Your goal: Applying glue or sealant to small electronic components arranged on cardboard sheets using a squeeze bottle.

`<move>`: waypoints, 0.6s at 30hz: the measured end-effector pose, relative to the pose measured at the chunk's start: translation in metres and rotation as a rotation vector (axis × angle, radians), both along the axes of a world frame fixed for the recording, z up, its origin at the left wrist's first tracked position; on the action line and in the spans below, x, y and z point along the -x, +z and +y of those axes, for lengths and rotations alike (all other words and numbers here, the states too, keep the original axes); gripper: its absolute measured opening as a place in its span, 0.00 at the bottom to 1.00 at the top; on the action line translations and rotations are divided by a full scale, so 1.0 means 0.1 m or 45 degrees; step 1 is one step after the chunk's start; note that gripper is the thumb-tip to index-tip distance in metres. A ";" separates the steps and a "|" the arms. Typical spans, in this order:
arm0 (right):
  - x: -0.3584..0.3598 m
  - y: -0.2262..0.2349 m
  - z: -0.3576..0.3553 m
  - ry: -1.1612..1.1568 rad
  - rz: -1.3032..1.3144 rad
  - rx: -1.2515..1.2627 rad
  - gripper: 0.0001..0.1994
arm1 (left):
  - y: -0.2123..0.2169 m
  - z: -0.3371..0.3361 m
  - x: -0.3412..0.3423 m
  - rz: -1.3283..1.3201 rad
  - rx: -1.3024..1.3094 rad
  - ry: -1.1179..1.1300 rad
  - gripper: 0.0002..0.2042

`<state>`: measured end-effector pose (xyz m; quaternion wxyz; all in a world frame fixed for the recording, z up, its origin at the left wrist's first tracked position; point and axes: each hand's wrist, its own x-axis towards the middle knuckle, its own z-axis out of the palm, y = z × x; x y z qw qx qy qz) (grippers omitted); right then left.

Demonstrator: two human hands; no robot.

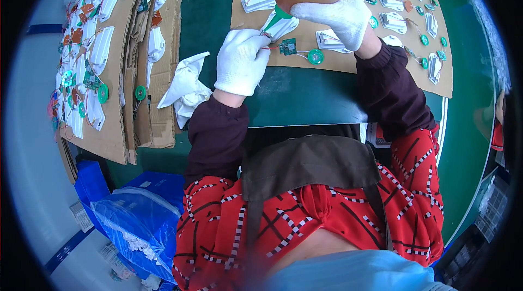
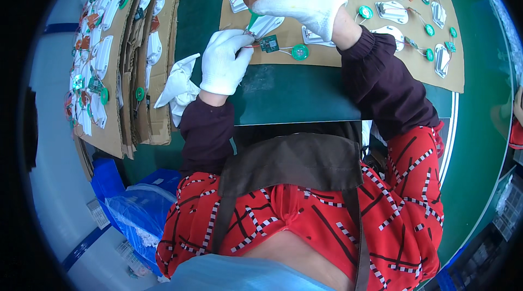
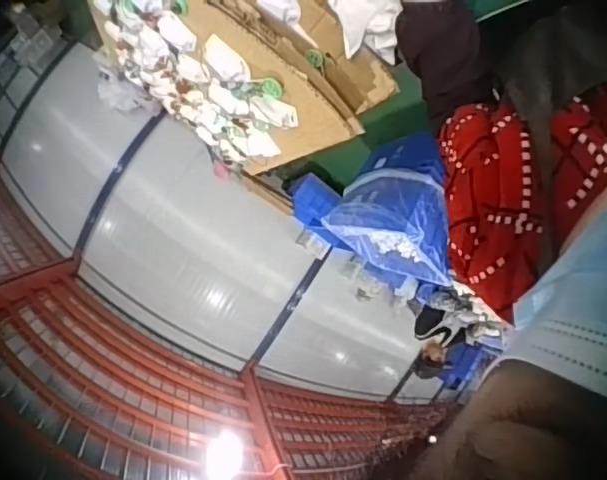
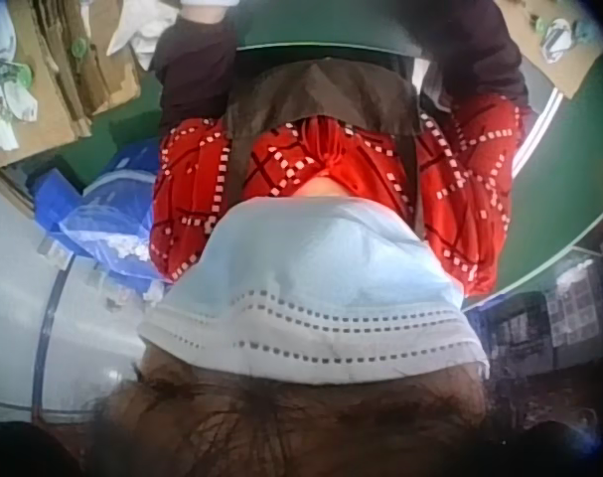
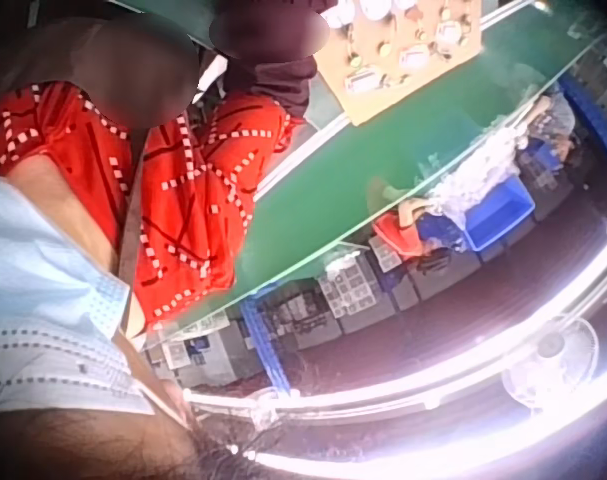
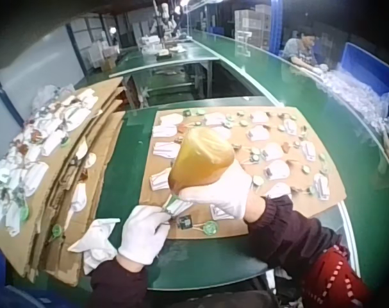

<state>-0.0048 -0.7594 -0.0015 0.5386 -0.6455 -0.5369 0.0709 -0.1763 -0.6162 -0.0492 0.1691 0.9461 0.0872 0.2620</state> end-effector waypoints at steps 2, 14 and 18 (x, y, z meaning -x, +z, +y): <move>0.00 0.03 -0.02 0.086 0.164 -0.011 0.18 | -0.01 0.00 -0.02 -0.003 0.000 -0.012 0.05; 0.01 -0.04 0.00 -0.052 0.269 -0.135 0.15 | 0.01 -0.02 -0.01 0.003 0.016 0.002 0.05; 0.04 -0.04 0.00 -0.040 0.299 -0.125 0.16 | 0.01 -0.01 -0.01 -0.017 -0.001 -0.007 0.05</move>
